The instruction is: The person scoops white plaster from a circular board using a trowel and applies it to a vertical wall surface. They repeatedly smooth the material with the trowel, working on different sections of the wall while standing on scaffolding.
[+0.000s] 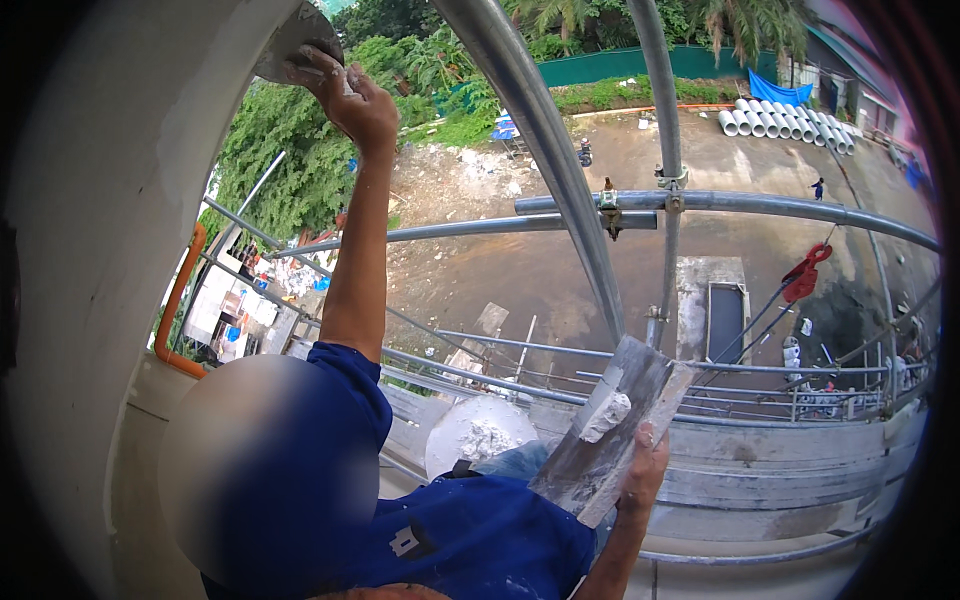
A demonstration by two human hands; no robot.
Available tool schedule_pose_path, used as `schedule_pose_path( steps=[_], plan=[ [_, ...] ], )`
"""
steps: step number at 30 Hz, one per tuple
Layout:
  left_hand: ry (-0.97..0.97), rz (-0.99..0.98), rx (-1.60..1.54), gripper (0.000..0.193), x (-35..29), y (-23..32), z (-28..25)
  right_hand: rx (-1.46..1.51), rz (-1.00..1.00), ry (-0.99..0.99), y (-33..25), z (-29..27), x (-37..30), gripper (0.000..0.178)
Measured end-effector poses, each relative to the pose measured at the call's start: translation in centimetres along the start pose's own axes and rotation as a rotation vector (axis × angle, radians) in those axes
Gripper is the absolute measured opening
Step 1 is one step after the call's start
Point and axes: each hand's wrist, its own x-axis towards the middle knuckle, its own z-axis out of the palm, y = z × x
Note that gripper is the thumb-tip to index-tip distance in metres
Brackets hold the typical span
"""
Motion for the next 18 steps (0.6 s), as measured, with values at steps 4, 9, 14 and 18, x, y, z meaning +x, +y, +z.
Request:
schedule_pose_path(
  steps=[4, 9, 14, 18],
  plan=[
    [0.062, -0.006, -0.051, 0.059, 0.8, -1.5, 1.9, -0.064, 0.044, 0.066, 0.9, -0.6, 0.1, 0.047],
    [-0.118, -0.023, 0.075, 0.074, -1.7, -2.4, 0.9, -0.008, 0.027, 0.037, 1.4, -0.6, 0.1, 0.048],
    [-0.327, 0.272, 0.068, 0.072, -2.6, -1.1, -6.3, -0.061, 0.019, 0.079, 1.7, -0.7, 0.0, 0.048],
    [-0.463, 0.655, 0.189, 0.075, 3.5, -3.2, -6.9, -0.048, 0.009, 0.072, 2.5, -1.0, 0.1, 0.048]
  ],
)
